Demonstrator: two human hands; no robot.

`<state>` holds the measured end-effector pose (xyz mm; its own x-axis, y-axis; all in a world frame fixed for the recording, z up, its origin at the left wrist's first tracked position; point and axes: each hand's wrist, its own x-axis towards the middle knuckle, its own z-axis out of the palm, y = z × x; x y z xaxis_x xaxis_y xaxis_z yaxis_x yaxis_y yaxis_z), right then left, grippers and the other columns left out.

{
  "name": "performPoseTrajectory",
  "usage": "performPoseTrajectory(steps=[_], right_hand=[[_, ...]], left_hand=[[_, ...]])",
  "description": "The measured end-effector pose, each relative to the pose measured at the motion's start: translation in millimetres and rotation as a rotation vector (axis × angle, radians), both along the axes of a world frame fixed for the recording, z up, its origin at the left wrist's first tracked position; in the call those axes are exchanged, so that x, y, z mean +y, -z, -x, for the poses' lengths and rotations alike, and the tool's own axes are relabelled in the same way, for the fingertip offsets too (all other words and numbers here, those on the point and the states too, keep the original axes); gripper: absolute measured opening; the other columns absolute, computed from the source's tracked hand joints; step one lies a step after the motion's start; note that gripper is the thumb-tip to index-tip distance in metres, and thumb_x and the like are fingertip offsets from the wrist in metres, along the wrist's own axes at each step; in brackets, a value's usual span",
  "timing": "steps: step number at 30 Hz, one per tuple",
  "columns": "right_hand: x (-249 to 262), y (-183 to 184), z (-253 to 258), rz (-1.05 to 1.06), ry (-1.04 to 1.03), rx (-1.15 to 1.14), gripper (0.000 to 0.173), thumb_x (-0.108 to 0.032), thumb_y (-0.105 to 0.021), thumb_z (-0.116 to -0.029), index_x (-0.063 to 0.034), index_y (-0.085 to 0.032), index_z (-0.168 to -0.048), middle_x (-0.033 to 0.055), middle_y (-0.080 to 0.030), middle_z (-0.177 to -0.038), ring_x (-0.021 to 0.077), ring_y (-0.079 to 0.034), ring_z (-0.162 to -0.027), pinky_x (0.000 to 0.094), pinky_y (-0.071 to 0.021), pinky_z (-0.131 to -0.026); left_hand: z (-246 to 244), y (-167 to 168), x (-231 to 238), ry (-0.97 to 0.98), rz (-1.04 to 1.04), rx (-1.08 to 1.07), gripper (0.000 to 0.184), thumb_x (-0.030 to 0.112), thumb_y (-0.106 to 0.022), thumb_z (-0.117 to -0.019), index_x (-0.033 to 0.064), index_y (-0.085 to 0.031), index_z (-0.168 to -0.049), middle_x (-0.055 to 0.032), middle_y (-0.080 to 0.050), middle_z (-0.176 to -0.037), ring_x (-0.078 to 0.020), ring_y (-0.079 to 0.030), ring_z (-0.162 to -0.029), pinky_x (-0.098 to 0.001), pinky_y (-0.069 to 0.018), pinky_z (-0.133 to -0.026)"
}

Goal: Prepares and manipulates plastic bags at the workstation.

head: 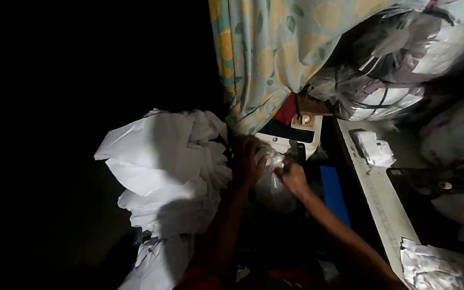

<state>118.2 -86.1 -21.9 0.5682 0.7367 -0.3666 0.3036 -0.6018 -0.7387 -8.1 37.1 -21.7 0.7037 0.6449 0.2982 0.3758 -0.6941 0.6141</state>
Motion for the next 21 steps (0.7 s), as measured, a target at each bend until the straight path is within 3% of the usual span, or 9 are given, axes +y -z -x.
performPoseTrajectory(steps=[4,6,8,11,13,14,18,20,21], right_hand=[[-7.6,17.5,-4.9,-0.081,0.086,0.080,0.039,-0.029,-0.070,-0.0975,0.0039,-0.065,-0.117,0.0208,-0.067,-0.103,0.0314,-0.066,-0.095,0.0516,-0.0524,-0.090],[-9.6,19.0,-4.0,-0.089,0.098,0.086,0.038,-0.028,-0.071,-0.0975,0.0043,-0.065,-0.116,0.0208,-0.067,-0.099,0.0314,-0.066,-0.092,0.0518,-0.0524,-0.087],[-12.0,21.4,-4.7,-0.089,0.123,0.085,0.038,-0.028,-0.071,-0.0975,0.0045,-0.065,-0.117,0.0211,-0.068,-0.098,0.0320,-0.066,-0.091,0.0529,-0.0526,-0.087],[-18.6,29.2,-8.8,-0.113,0.184,0.126,0.038,-0.027,-0.070,-0.0987,0.0058,-0.064,-0.116,0.0196,-0.067,-0.093,0.0296,-0.065,-0.086,0.0512,-0.0524,-0.084],[-23.6,35.8,-10.3,-0.153,0.203,0.178,0.035,-0.024,-0.069,-0.0989,0.0064,-0.064,-0.115,0.0172,-0.066,-0.091,0.0251,-0.063,-0.083,0.0475,-0.0527,-0.081],[-24.9,37.7,-10.1,-0.165,0.197,0.198,0.034,-0.023,-0.070,-0.0985,0.0069,-0.063,-0.114,0.0168,-0.065,-0.091,0.0244,-0.063,-0.083,0.0469,-0.0525,-0.081],[-25.4,36.0,-2.6,-0.196,0.170,0.207,0.028,-0.019,-0.071,-0.0972,0.0063,-0.064,-0.107,0.0141,-0.064,-0.087,0.0204,-0.061,-0.079,0.0429,-0.0526,-0.077],[-32.0,38.6,0.8,-0.242,0.171,0.201,0.026,-0.014,-0.063,-0.1004,0.0081,-0.063,-0.113,0.0161,-0.066,-0.096,0.0185,-0.063,-0.086,0.0392,-0.0528,-0.081],[-40.1,44.2,0.6,-0.261,0.151,0.223,0.031,-0.011,-0.056,-0.1029,0.0102,-0.060,-0.125,0.0216,-0.067,-0.113,0.0208,-0.065,-0.102,0.0387,-0.0532,-0.094]], left_hand=[[21.2,46.9,-9.8,-0.063,0.560,0.133,0.093,0.042,-0.081,-0.0845,0.0008,-0.035,-0.154,-0.0218,-0.051,-0.148,-0.0321,-0.050,-0.138,-0.0485,-0.0426,-0.115],[30.4,61.7,-13.2,0.051,0.721,0.292,0.079,0.034,-0.077,-0.0917,-0.0032,-0.040,-0.151,-0.0265,-0.054,-0.143,-0.0347,-0.055,-0.133,-0.0491,-0.0435,-0.114],[35.1,52.9,-10.5,0.118,0.781,0.399,0.056,0.029,-0.070,-0.0982,-0.0048,-0.052,-0.139,-0.0247,-0.064,-0.124,-0.0317,-0.065,-0.114,-0.0481,-0.0505,-0.103],[40.3,1.5,-8.0,0.155,1.082,0.309,0.032,0.021,-0.062,-0.1022,-0.0014,-0.057,-0.124,-0.0065,-0.062,-0.087,-0.0140,-0.063,-0.073,-0.0326,-0.0573,-0.073],[41.1,-35.3,-5.1,0.200,1.315,0.134,0.013,0.019,-0.051,-0.1038,0.0072,-0.056,-0.106,0.0027,-0.056,-0.072,-0.0075,-0.057,-0.059,-0.0248,-0.0538,-0.059],[38.4,-49.2,-3.5,0.231,1.409,0.031,0.014,0.020,-0.046,-0.1015,0.0120,-0.057,-0.097,0.0053,-0.056,-0.067,-0.0047,-0.054,-0.054,-0.0210,-0.0501,-0.054],[2.2,-73.8,0.9,0.225,1.536,-0.337,0.039,0.027,-0.029,-0.1099,0.0070,-0.062,-0.104,-0.0016,-0.067,-0.076,-0.0071,-0.061,-0.059,-0.0214,-0.0528,-0.056],[-24.0,-63.3,2.6,0.167,1.500,-0.551,0.055,0.038,-0.019,-0.1125,0.0022,-0.059,-0.123,-0.0098,-0.073,-0.106,-0.0142,-0.070,-0.088,-0.0292,-0.0588,-0.076],[-31.9,-59.7,0.8,0.126,1.437,-0.598,0.058,0.038,-0.015,-0.1132,-0.0004,-0.049,-0.140,-0.0158,-0.066,-0.130,-0.0208,-0.067,-0.113,-0.0366,-0.0561,-0.095]])
